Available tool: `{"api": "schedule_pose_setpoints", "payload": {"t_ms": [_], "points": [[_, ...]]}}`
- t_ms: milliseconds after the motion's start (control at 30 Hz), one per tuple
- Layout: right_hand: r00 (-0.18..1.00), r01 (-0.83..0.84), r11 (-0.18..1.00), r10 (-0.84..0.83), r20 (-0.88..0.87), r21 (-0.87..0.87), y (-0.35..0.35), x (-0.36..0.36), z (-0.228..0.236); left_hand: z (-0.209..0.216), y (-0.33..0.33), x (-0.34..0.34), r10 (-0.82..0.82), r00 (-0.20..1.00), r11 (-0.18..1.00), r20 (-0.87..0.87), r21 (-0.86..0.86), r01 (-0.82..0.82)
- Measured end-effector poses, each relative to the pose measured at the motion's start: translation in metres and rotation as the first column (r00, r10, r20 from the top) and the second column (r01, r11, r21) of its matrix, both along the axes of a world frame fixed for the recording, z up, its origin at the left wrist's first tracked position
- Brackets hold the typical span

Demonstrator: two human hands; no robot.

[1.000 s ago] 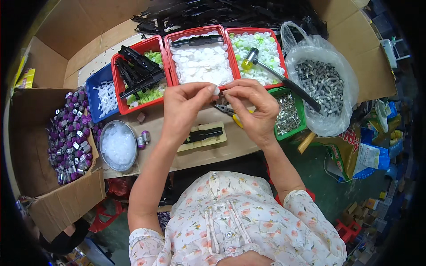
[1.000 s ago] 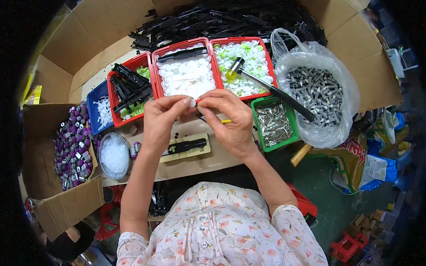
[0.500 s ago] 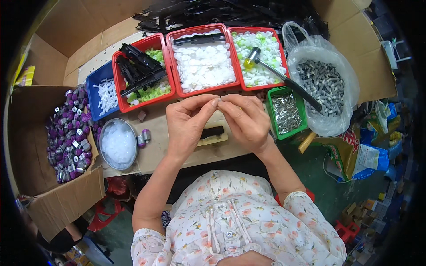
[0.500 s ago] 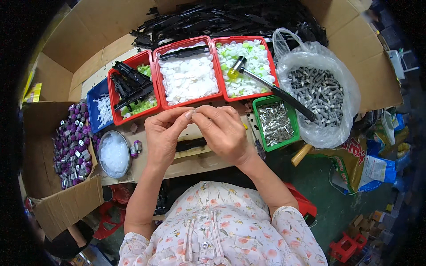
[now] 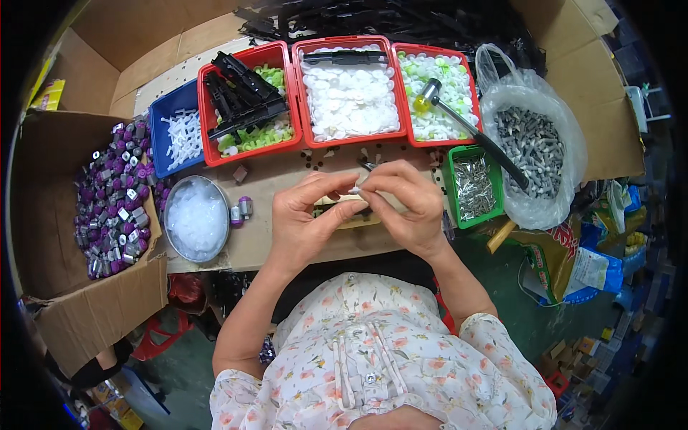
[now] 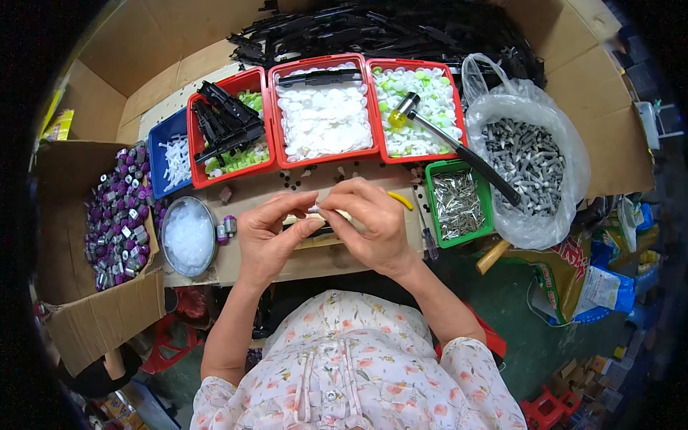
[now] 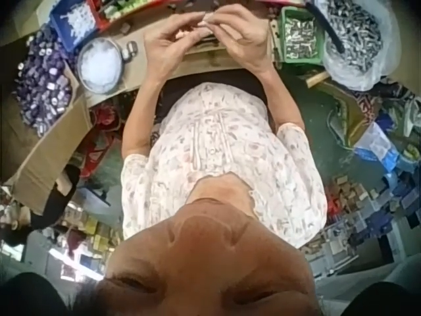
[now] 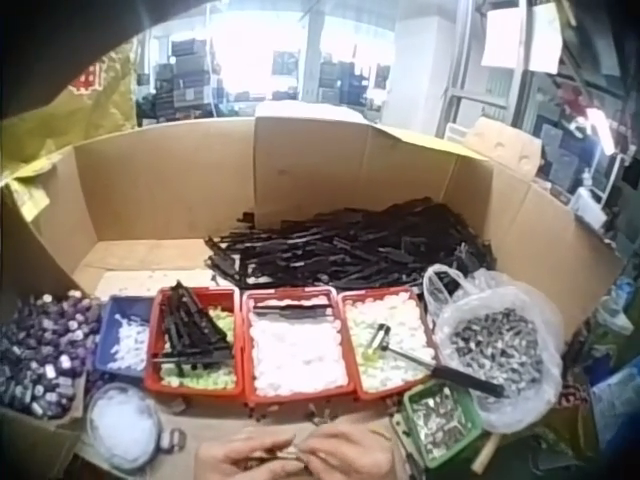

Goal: Assembling small plastic and metal components using a jig and manual tools.

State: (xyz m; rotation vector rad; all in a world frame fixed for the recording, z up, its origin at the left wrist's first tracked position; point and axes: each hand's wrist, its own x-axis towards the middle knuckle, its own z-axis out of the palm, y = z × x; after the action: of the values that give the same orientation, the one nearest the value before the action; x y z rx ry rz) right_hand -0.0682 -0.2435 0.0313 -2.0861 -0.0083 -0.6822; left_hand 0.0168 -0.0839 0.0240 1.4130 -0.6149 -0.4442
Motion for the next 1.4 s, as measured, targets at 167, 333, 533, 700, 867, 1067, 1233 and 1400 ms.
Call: {"api": "schedule_pose_setpoints", "payload": {"t_ms": [167,333,533,700,867,1067,1233,1400], "points": [[0.995,-0.087,0.991,0.09,0.03,-0.101,0.005,-0.004,-0.016,-0.005,0.015,-0.001,-0.034,0.971,0.988,0.238,0.154,-0.003],[0.991,-0.11,0.981,0.12,0.058,-0.157,0.013,-0.003,-0.021,-0.008,0.027,-0.007,0.018,0.965,0.977,0.261,0.201,-0.072],[0.987,-0.14,0.973,0.152,0.053,-0.181,0.018,-0.002,-0.025,-0.012,0.036,-0.006,-0.016,0.946,0.972,0.324,0.229,-0.062],[0.991,-0.129,0.95,0.129,-0.019,-0.284,0.019,-0.001,-0.026,-0.014,0.039,-0.007,-0.006,0.918,0.965,0.396,0.244,-0.098],[0.986,-0.16,0.919,0.129,-0.107,-0.361,0.024,0.004,-0.027,-0.019,0.047,-0.01,0.059,0.746,0.911,0.664,0.27,-0.312],[0.978,-0.187,0.893,0.128,-0.167,-0.409,0.028,0.006,-0.027,-0.036,0.055,-0.02,0.052,0.672,0.909,0.739,0.243,-0.338],[0.979,-0.174,0.861,0.101,-0.175,-0.478,0.034,0.005,-0.025,-0.044,0.054,-0.027,0.017,0.585,0.913,0.811,0.226,-0.34],[0.987,-0.149,0.853,0.095,-0.133,-0.5,0.036,0.004,-0.026,-0.047,0.055,-0.03,-0.045,0.506,0.893,0.861,0.262,-0.366]]}}
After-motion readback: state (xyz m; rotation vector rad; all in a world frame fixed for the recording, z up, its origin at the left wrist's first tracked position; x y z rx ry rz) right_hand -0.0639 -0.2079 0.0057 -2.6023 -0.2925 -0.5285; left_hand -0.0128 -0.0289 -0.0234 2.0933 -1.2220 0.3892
